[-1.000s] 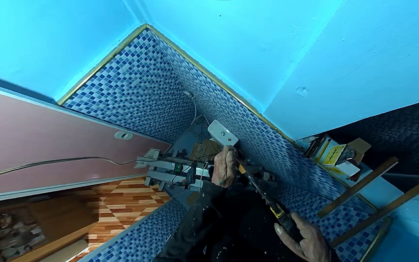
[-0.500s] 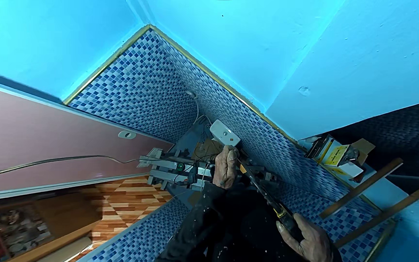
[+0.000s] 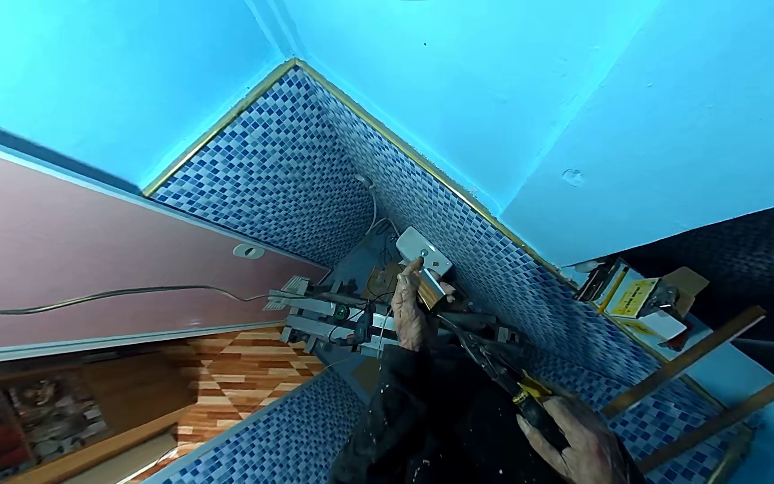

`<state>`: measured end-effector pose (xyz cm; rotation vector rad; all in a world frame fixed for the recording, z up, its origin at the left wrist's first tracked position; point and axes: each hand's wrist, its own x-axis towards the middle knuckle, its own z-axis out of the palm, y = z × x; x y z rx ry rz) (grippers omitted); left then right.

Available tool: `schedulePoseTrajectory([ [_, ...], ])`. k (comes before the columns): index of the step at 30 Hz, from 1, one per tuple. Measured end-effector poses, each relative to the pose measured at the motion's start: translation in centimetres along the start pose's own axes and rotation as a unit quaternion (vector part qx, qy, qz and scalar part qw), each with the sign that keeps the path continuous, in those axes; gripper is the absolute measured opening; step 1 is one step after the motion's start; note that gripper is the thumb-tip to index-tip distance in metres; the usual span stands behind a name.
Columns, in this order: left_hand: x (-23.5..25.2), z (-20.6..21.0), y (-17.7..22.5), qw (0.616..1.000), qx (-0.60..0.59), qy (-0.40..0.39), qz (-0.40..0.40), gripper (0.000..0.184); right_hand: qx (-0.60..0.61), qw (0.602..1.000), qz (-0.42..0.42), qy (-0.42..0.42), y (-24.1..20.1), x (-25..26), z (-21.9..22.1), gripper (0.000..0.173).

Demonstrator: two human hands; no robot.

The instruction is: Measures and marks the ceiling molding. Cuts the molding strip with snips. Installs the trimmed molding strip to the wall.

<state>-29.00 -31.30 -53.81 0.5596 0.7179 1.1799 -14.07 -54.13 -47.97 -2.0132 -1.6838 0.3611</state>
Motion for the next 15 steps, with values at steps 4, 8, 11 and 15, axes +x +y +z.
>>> schedulePoseTrajectory([
  [4, 0.3, -0.1, 1.0, 0.998, -0.052, 0.001, -0.041, 0.046, 0.115, 0.99, 0.054, -0.059, 0.0, -0.5, -0.7, 0.037],
  [8, 0.2, 0.1, 1.2, 0.996, -0.069, -0.014, -0.047, 0.049, 0.157, 0.978, 0.1, -0.093, -0.3, -0.5, -1.2, 0.037],
  [11, 0.2, 0.2, 1.1, 0.995, -0.081, -0.032, -0.05, 0.047, 0.189, 0.97, 0.114, -0.099, 0.2, -0.7, -1.2, 0.037],
  [15, 0.2, 0.2, 0.8, 0.994, -0.08, -0.05, -0.047, 0.044, 0.214, 0.964, 0.116, -0.109, 0.4, -0.6, -1.3, 0.037],
])
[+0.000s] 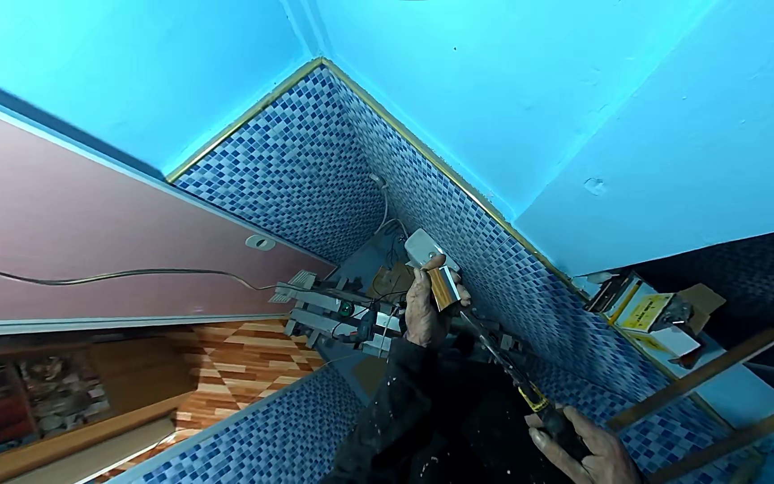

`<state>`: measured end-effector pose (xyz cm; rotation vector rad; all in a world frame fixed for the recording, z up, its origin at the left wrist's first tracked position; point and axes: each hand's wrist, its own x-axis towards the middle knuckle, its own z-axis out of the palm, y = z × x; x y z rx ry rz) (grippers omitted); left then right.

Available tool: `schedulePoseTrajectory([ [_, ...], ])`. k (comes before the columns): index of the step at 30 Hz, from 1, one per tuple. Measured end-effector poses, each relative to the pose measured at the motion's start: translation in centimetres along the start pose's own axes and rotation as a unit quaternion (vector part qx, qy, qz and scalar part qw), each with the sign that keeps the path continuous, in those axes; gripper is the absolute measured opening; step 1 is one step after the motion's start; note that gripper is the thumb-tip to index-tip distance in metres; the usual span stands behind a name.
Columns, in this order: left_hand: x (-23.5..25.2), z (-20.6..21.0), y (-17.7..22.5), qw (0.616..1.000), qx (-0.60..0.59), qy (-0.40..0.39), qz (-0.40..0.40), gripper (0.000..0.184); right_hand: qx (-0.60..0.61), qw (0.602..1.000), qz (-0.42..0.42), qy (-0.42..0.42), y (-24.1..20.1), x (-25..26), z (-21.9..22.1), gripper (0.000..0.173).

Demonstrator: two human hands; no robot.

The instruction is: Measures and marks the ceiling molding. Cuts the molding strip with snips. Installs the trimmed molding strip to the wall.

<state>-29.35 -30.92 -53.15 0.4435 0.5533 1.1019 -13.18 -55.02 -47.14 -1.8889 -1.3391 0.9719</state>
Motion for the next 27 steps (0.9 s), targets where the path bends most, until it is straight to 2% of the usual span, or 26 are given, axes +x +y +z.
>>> schedulePoseTrajectory([
  [12, 0.0, 0.2, -0.5, 0.999, 0.027, -0.005, 0.02, 0.045, 0.035, 0.999, -0.001, -0.014, 0.1, 0.2, -0.1, 0.032],
  [17, 0.0, 0.5, -0.8, 0.999, 0.032, 0.011, 0.01, 0.043, 0.049, 0.998, 0.013, -0.034, -0.2, 0.4, -0.4, 0.031],
  [21, 0.2, 0.1, -1.1, 0.997, 0.056, 0.036, 0.038, 0.04, 0.051, 0.998, 0.011, -0.036, -0.1, 0.4, -0.6, 0.029],
  [27, 0.6, 0.3, -1.1, 0.987, 0.108, 0.101, 0.06, 0.017, 0.057, 0.997, 0.019, -0.038, -0.2, 0.5, -0.6, 0.029],
])
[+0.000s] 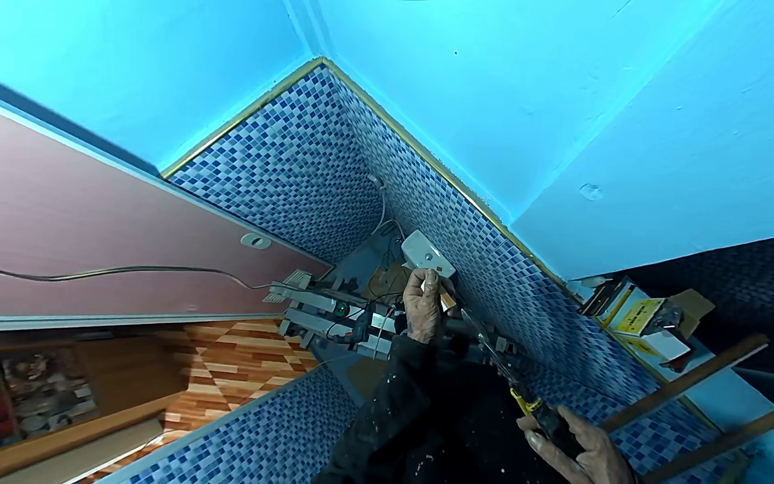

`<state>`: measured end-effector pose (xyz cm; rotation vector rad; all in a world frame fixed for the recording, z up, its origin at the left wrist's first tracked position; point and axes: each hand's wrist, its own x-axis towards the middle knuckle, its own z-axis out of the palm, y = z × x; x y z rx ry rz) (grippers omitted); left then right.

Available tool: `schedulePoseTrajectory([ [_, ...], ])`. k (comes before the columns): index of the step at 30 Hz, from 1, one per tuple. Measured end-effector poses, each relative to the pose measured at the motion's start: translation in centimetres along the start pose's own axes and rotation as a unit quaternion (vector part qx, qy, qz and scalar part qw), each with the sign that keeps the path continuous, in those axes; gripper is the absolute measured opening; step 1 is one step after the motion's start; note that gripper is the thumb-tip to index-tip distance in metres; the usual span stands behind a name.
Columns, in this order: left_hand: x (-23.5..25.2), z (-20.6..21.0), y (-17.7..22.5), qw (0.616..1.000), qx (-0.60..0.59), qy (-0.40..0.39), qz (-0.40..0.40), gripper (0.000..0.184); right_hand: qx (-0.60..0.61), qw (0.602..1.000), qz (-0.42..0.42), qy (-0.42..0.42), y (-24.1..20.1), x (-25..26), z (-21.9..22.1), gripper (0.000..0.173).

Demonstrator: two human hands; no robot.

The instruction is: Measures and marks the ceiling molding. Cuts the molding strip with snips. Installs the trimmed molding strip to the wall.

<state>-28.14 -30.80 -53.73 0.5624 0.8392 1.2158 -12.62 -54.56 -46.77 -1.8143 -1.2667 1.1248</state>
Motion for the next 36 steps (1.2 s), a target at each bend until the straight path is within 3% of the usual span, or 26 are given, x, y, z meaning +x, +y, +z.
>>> schedulePoseTrajectory([
  [9, -0.6, 0.3, -0.4, 0.996, 0.077, -0.007, 0.038, 0.01, -0.014, 1.0, 0.012, 0.001, 0.2, 0.3, 0.2, 0.027],
  [18, -0.8, 0.4, -0.2, 0.99, 0.131, -0.036, 0.046, 0.019, -0.014, 1.0, 0.017, 0.012, 0.2, 0.6, 0.0, 0.028],
  [26, -0.7, 0.3, -0.2, 0.979, 0.165, -0.069, 0.094, 0.016, -0.015, 1.0, 0.024, 0.013, 0.1, 1.0, -0.1, 0.027],
  [36, -0.2, 0.3, 0.5, 0.946, 0.275, -0.084, 0.153, 0.032, -0.128, 0.988, -0.035, 0.081, 0.1, 1.3, 0.2, 0.043],
])
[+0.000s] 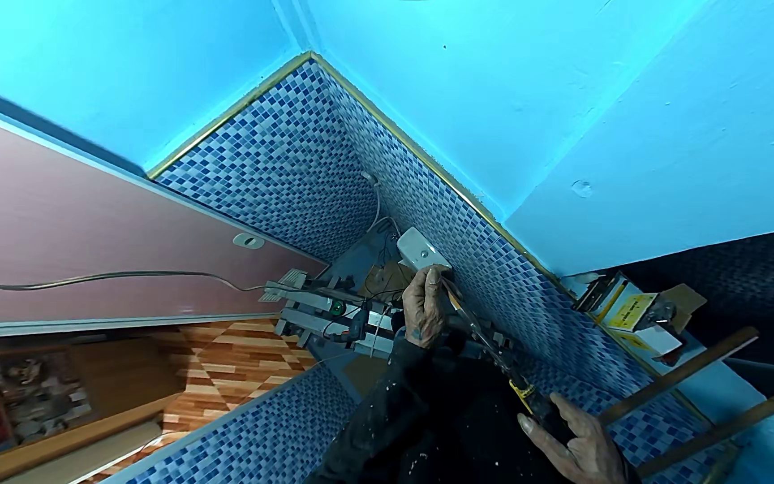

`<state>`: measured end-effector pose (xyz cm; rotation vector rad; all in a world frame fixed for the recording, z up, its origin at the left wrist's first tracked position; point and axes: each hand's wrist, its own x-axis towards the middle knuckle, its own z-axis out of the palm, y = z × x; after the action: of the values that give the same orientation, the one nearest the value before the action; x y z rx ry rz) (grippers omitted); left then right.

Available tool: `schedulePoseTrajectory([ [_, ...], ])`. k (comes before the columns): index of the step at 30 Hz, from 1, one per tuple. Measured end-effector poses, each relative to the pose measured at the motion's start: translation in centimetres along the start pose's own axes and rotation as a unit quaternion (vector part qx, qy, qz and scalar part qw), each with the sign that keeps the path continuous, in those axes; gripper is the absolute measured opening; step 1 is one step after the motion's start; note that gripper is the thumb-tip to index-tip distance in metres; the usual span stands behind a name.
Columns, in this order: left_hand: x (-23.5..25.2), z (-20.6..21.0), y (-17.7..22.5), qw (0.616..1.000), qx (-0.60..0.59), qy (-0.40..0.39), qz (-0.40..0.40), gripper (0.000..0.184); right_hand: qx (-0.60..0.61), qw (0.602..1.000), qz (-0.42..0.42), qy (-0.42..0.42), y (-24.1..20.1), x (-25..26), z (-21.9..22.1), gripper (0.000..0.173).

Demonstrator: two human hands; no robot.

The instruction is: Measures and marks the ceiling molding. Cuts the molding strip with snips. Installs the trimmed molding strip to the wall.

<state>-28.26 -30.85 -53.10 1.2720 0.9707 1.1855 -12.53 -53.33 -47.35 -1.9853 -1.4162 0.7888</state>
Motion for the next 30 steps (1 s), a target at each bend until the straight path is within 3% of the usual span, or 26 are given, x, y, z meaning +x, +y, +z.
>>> schedulePoseTrajectory([
  [8, 0.1, -0.1, -0.4, 1.0, 0.012, 0.006, 0.009, 0.036, -0.017, 1.0, -0.014, 0.018, -0.4, 0.0, 0.4, 0.045],
  [16, -0.5, 0.1, -0.5, 0.999, 0.042, 0.016, 0.026, 0.036, 0.042, 0.998, 0.027, -0.034, -1.1, 0.1, 0.4, 0.042],
  [30, -0.8, -0.1, -0.9, 1.0, 0.022, -0.006, 0.021, 0.036, -0.037, 0.999, 0.002, 0.012, -1.2, -0.4, 0.9, 0.046],
])
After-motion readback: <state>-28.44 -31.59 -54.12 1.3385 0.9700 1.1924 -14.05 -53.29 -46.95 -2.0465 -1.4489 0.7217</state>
